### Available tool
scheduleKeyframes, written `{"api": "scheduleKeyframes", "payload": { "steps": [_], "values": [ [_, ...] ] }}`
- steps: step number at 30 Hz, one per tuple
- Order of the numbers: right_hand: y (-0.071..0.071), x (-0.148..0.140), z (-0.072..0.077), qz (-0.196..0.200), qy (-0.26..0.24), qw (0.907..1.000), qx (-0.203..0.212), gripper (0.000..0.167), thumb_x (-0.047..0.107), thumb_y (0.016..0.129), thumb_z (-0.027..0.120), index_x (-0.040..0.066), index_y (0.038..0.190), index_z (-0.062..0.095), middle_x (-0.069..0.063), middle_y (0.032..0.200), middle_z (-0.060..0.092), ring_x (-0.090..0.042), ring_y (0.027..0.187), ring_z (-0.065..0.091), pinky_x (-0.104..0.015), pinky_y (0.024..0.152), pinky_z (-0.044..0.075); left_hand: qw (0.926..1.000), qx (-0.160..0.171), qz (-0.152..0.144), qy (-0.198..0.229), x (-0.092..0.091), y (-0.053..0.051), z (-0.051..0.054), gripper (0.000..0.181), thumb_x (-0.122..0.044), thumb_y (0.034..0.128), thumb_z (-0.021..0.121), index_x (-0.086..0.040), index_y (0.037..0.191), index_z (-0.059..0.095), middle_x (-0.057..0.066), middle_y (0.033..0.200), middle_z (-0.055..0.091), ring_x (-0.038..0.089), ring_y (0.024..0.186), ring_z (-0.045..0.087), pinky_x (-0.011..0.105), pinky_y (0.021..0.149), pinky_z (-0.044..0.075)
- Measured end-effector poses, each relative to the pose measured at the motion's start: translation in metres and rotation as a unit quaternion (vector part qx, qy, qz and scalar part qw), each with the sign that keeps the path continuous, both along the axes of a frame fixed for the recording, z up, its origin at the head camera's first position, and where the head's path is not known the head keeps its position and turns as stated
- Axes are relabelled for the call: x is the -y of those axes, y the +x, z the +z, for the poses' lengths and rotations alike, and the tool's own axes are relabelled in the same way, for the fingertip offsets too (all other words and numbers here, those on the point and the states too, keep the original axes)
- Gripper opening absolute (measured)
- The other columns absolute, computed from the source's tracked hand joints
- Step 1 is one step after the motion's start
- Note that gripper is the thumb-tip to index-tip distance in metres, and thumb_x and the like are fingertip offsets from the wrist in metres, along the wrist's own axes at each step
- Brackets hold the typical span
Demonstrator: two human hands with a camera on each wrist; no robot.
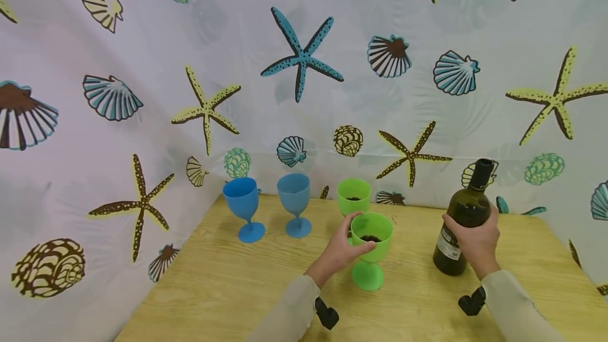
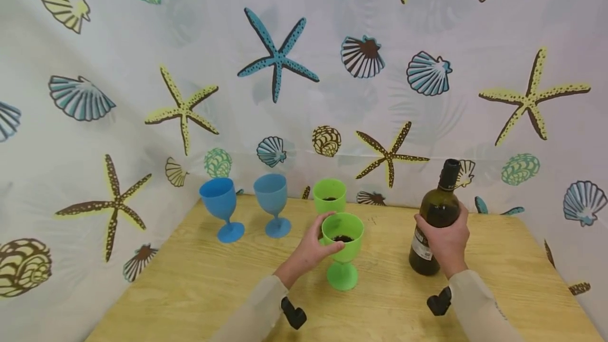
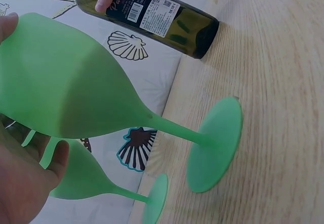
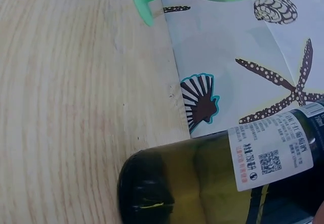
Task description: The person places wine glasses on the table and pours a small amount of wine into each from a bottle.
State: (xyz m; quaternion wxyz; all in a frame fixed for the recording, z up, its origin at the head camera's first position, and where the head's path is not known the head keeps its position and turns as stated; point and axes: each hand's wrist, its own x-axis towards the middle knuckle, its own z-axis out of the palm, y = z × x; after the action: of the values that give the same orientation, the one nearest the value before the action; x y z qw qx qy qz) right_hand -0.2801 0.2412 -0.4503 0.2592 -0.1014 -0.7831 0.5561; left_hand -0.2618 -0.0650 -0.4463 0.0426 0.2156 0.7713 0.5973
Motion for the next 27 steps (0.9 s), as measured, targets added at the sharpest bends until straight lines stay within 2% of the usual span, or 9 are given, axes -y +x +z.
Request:
{"api": "scheduleKeyframes", "payload": {
  "steps": [2, 5, 7, 13, 27],
  "values": [
    [-0.002, 0.000, -0.001, -0.008, -0.005, 0.9999, -0.005, 0.096, 0.031, 0.074, 0.081, 0.014, 0.147, 0.022, -0.018, 0.137, 0.042, -0.037, 0.121, 0.044, -0.056, 0.099, 0.038, 1.0000, 0.003, -0.001, -0.001, -0.001, 0.001, -0.001, 0.073, -0.022, 0.0889, 0.066, -0.008, 0.148, 0.025, 0.017, 0.135, 0.044, 0.033, 0.121, 0.046, 0.041, 0.096, 0.042],
    [-0.004, 0.001, -0.002, -0.008, -0.007, 0.9999, -0.006, 0.096, 0.030, 0.073, 0.082, 0.013, 0.147, 0.022, -0.020, 0.136, 0.042, -0.038, 0.121, 0.044, -0.057, 0.099, 0.038, 1.0000, 0.005, 0.002, 0.001, -0.001, -0.008, -0.016, 0.073, -0.025, 0.0889, 0.067, -0.014, 0.149, 0.025, 0.012, 0.135, 0.045, 0.029, 0.121, 0.047, 0.039, 0.096, 0.042],
    [-0.005, 0.002, -0.002, -0.004, -0.010, 0.9999, -0.006, 0.097, 0.031, 0.073, 0.082, 0.012, 0.147, 0.022, -0.021, 0.137, 0.040, -0.040, 0.121, 0.042, -0.058, 0.098, 0.037, 1.0000, 0.002, 0.001, 0.003, -0.001, -0.009, -0.018, 0.073, -0.027, 0.0891, 0.067, -0.016, 0.148, 0.026, 0.010, 0.135, 0.046, 0.028, 0.120, 0.047, 0.038, 0.096, 0.042],
    [-0.011, 0.005, 0.002, 0.001, -0.008, 1.0000, 0.000, 0.097, 0.032, 0.074, 0.081, 0.012, 0.147, 0.021, -0.021, 0.137, 0.040, -0.040, 0.121, 0.042, -0.058, 0.099, 0.037, 1.0000, -0.005, -0.002, 0.008, -0.001, -0.008, -0.016, 0.074, -0.032, 0.0887, 0.067, -0.017, 0.148, 0.026, 0.009, 0.135, 0.046, 0.027, 0.120, 0.047, 0.036, 0.098, 0.041],
    [-0.030, 0.015, -0.002, 0.014, -0.006, 0.9999, 0.002, 0.096, 0.034, 0.074, 0.081, 0.013, 0.145, 0.022, -0.020, 0.136, 0.042, -0.038, 0.121, 0.044, -0.057, 0.099, 0.038, 1.0000, -0.006, 0.006, 0.004, -0.003, -0.009, -0.014, 0.071, -0.025, 0.0895, 0.066, -0.016, 0.148, 0.027, 0.010, 0.136, 0.045, 0.027, 0.122, 0.046, 0.038, 0.099, 0.040]
  ]
}}
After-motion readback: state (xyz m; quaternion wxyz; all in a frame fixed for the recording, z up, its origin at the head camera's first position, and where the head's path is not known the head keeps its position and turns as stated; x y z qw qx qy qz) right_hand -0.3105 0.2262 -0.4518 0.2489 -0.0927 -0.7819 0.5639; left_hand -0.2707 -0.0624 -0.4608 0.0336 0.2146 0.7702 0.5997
